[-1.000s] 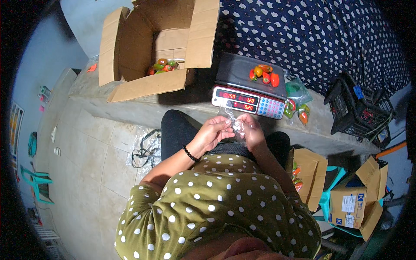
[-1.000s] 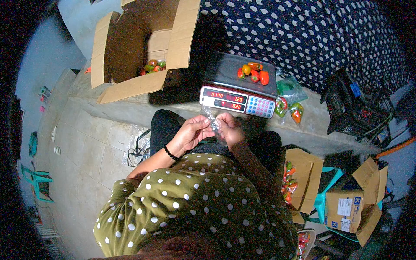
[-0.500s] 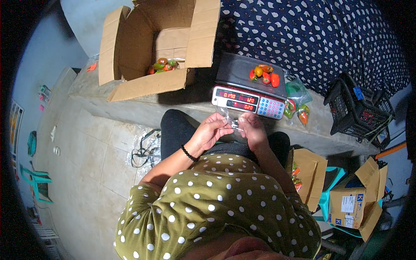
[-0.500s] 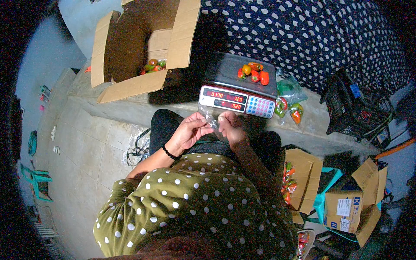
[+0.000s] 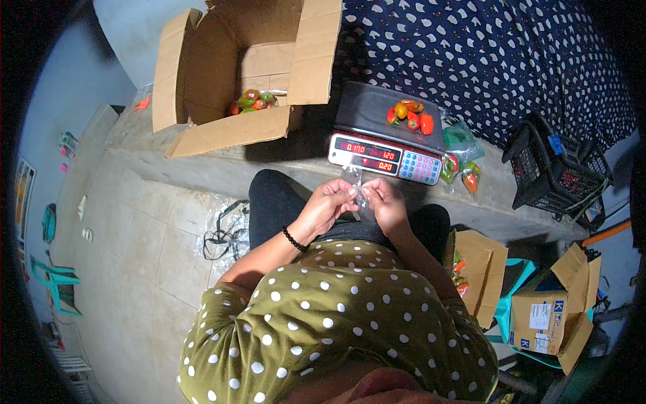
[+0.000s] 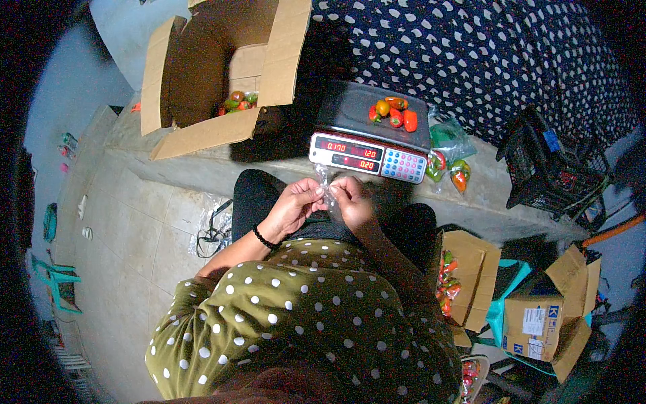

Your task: The person picks up several small multi-colored peppers from a cardboard box, places them on a digital scale, transfers them into a plastic bag, and ties the bag with a wire.

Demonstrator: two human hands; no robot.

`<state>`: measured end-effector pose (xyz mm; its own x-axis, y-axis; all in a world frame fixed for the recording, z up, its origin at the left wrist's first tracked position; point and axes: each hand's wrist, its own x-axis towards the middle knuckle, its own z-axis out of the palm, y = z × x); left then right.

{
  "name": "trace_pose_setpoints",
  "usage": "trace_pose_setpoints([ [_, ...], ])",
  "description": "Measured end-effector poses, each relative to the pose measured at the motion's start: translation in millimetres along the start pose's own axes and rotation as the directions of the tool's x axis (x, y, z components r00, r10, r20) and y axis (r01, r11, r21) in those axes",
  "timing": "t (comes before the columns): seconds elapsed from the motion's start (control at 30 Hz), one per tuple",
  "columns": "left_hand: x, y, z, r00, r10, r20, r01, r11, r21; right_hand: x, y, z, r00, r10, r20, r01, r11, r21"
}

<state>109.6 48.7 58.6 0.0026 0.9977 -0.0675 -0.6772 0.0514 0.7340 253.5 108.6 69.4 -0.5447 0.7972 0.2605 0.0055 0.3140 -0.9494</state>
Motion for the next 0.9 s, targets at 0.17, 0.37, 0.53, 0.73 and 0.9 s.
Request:
trace_pose_setpoints([
  [0.17,1,6,-5,0.996,-0.041,0.077,0.055,0.979,-0.196,1,8,-10,0.982,0.191,-0.012,-0.177,0.931,0.319],
  [0.37,0,16,0,0.979,-0.196,-0.057,0.132,0.818,-0.56,4,18,-25,0.939,0.267,0.219,-0.303,0.331,0.894],
  [0.53,14,14,-9,0.998,-0.05,-0.034,0.022,0.822,-0.569,-4,27,-21,0.885,0.179,0.431,-0.455,0.127,0.881],
  [0.73,15,35,13,0.993,0.115,0.003,-0.113,0.979,-0.169,8,14,-2,0.952,-0.006,0.307,-0.067,0.972,0.225],
  [0.9,8,9,19,0.938,0.33,0.107,-0.287,0.567,0.772,15,45,-27,0.99,0.117,-0.082,-0.123,0.99,-0.073],
])
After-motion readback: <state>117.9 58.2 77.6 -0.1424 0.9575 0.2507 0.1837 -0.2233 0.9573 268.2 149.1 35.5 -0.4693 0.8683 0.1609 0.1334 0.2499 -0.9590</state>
